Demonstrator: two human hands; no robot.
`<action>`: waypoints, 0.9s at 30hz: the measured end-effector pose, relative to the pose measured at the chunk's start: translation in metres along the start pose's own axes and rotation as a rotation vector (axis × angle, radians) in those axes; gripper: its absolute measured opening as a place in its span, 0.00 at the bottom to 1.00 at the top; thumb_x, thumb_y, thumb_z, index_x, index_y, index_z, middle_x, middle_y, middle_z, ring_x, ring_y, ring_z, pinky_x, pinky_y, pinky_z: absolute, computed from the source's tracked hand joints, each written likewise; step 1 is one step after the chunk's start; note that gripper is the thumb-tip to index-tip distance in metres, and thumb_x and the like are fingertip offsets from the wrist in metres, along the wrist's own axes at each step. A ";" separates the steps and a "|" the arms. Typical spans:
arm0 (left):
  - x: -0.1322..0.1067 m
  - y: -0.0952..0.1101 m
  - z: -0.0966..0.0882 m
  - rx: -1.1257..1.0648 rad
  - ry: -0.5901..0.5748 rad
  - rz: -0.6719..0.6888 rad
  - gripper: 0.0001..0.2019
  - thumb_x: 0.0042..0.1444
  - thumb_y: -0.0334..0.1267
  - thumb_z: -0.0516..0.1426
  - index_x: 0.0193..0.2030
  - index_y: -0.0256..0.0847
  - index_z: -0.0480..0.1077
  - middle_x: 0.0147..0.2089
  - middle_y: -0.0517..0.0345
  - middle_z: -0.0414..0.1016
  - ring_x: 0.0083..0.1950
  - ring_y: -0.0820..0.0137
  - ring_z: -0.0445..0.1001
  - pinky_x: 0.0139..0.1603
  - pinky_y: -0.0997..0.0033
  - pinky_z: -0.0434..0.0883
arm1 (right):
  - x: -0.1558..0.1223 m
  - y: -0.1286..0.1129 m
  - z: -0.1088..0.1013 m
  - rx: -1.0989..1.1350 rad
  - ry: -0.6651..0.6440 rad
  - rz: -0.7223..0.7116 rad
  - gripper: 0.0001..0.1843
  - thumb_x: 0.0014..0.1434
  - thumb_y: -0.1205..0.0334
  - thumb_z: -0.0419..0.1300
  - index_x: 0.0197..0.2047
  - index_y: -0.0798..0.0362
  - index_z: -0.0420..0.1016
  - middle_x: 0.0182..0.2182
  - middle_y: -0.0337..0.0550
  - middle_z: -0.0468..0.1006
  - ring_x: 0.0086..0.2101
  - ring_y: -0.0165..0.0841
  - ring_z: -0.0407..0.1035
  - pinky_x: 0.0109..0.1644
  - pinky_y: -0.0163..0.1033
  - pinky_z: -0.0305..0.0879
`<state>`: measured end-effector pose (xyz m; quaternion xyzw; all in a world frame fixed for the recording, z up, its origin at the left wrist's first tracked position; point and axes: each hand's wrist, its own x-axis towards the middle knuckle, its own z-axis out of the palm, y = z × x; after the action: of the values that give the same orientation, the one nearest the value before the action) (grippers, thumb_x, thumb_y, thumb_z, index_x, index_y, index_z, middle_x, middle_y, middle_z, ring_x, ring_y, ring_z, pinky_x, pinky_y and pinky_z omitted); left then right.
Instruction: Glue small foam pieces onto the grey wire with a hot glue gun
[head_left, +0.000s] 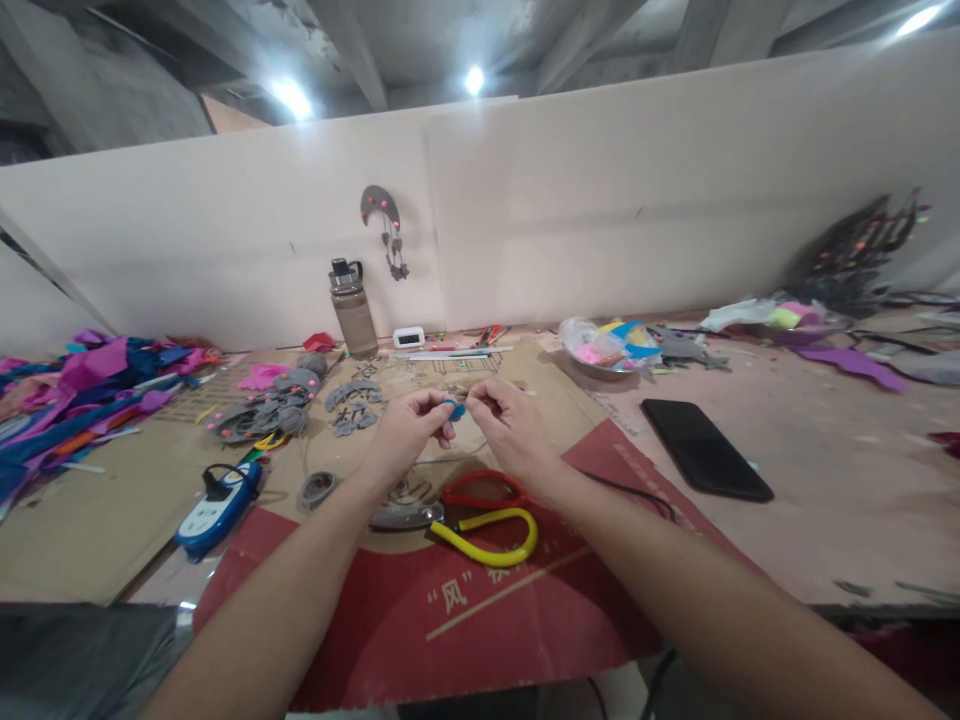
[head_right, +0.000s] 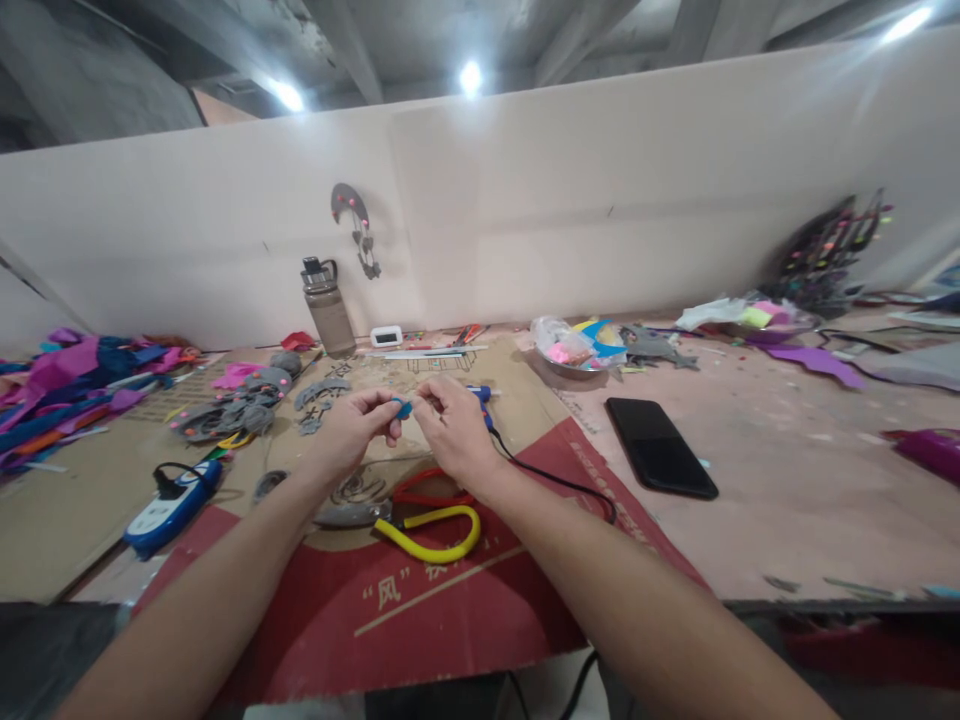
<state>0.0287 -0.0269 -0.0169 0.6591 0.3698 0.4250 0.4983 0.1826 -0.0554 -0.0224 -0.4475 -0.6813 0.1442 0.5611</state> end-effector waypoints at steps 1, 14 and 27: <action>0.000 0.001 0.000 0.005 0.000 -0.002 0.11 0.51 0.43 0.58 0.34 0.35 0.70 0.22 0.60 0.70 0.21 0.76 0.67 0.25 0.74 0.67 | 0.000 0.000 0.000 0.001 0.000 0.000 0.08 0.57 0.62 0.52 0.26 0.53 0.66 0.25 0.38 0.68 0.30 0.30 0.61 0.35 0.36 0.56; 0.000 0.002 0.000 0.000 -0.025 0.011 0.11 0.51 0.43 0.57 0.32 0.35 0.70 0.21 0.61 0.70 0.21 0.76 0.66 0.24 0.75 0.66 | 0.000 0.001 0.001 0.013 0.002 0.019 0.09 0.57 0.63 0.51 0.25 0.52 0.65 0.24 0.37 0.66 0.29 0.30 0.60 0.35 0.36 0.55; 0.001 -0.001 -0.002 -0.048 -0.033 0.014 0.10 0.51 0.41 0.57 0.31 0.35 0.70 0.21 0.60 0.69 0.21 0.76 0.65 0.24 0.74 0.66 | 0.000 -0.002 0.001 -0.007 -0.018 0.024 0.09 0.57 0.63 0.51 0.25 0.53 0.65 0.24 0.38 0.66 0.29 0.30 0.60 0.35 0.36 0.55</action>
<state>0.0273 -0.0248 -0.0178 0.6563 0.3464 0.4264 0.5171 0.1806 -0.0559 -0.0210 -0.4562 -0.6815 0.1527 0.5515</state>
